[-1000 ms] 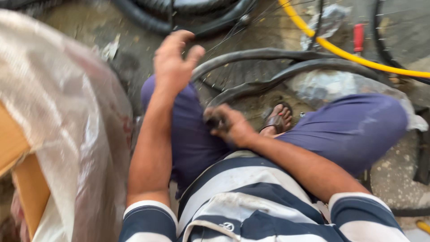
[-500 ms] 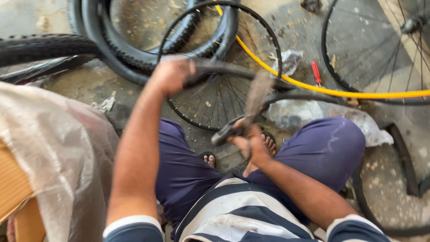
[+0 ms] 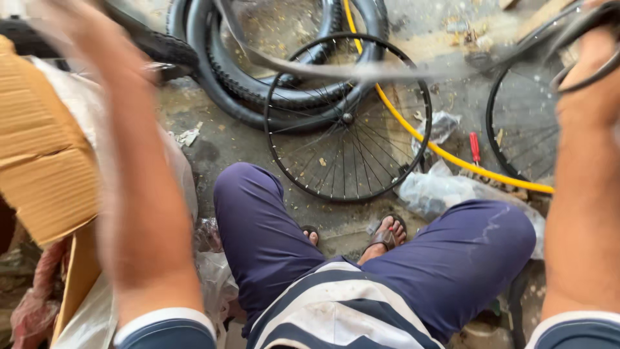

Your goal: The person sits on the floor and uses large shears to cut a bicycle inner tube into strips. They hold the tube with one hand and cut with the other, producing several long rubber strips.

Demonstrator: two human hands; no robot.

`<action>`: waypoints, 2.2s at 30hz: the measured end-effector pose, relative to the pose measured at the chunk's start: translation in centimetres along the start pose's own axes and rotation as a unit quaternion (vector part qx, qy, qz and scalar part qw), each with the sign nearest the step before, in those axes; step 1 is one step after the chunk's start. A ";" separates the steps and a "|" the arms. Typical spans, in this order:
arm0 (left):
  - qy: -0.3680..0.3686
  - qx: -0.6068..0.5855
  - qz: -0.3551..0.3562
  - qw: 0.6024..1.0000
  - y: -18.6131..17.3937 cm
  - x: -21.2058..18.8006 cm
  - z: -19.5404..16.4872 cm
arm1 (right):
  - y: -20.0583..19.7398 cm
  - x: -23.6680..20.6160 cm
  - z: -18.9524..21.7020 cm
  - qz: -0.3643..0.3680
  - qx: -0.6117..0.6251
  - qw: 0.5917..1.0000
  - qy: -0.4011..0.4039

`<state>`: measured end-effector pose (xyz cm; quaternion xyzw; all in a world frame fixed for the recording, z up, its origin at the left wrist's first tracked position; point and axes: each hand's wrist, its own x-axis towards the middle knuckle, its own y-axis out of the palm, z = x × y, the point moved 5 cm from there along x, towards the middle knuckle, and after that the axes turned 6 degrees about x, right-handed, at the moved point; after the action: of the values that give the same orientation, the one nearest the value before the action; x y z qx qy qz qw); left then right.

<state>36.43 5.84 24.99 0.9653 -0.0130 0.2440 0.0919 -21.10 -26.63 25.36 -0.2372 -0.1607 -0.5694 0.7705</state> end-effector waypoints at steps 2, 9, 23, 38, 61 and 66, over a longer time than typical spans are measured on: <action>-0.131 -0.051 0.077 0.987 -0.2 -7.0 5.3 | 0.2 2.5 1.0 0.014 -0.020 1.000 0.015; -0.482 -0.160 0.210 0.835 -0.3 -36.8 18.2 | 6.0 -8.7 -2.8 0.067 0.149 0.981 0.105; -0.597 -0.198 0.407 0.662 0.2 -47.2 13.4 | 16.9 -27.9 -8.4 0.142 0.201 0.872 0.422; -0.551 -0.437 0.302 0.643 6.6 -37.5 12.5 | 12.4 -32.1 -3.2 0.260 0.260 0.817 0.445; -0.474 -0.385 0.269 0.745 5.5 -34.3 13.7 | 15.8 -34.0 -2.4 0.443 0.162 0.772 0.427; -0.434 -0.367 0.271 0.777 5.7 -34.5 14.1 | 16.1 -33.7 -2.3 0.447 0.188 0.764 0.426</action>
<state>12.25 -3.00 -2.60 0.8186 -0.4012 -0.2093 0.3536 -15.89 2.95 3.04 0.1341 0.2046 -0.1616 0.9561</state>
